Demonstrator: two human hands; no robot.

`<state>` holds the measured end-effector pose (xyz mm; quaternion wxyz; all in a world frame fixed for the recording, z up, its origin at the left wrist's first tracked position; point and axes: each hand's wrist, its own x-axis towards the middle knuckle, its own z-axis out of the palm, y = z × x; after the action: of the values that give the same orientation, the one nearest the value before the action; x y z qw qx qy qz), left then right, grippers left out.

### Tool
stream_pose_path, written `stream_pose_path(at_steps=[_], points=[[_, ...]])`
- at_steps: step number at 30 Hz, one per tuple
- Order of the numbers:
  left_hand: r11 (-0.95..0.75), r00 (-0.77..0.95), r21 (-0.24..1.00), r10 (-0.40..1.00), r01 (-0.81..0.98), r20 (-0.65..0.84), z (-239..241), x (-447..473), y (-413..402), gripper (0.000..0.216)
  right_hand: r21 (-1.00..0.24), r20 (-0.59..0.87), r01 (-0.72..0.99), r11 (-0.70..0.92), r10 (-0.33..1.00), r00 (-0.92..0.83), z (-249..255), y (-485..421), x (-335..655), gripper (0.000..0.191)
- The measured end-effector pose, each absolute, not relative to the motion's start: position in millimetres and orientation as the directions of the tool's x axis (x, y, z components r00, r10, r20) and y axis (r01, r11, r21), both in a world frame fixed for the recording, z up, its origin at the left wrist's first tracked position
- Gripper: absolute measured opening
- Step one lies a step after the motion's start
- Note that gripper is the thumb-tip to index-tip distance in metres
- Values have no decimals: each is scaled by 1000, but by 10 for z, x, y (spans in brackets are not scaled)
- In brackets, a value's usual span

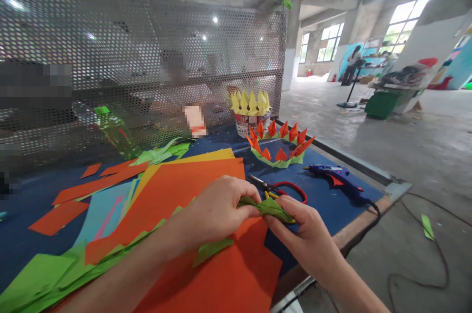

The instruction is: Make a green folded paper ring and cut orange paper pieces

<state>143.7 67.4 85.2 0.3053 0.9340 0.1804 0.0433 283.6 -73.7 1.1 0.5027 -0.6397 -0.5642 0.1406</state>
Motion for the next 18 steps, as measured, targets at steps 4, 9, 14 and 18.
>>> stream_pose_path(at_steps=[4,9,14,18], points=[[-792,914,515,403,327,39,819,1454,686,10,-768,439,619,167,840,318,35,-722,2800,15],[-842,912,440,395,312,110,829,1434,696,12,-806,399,578,129,840,368,-6,-710,2797,11],[-860,918,414,377,298,124,835,1425,719,11,-897,355,422,135,789,502,-71,-701,2796,50],[-873,935,396,345,286,86,835,1431,709,9,-898,393,393,199,767,508,-87,-703,2771,56]])
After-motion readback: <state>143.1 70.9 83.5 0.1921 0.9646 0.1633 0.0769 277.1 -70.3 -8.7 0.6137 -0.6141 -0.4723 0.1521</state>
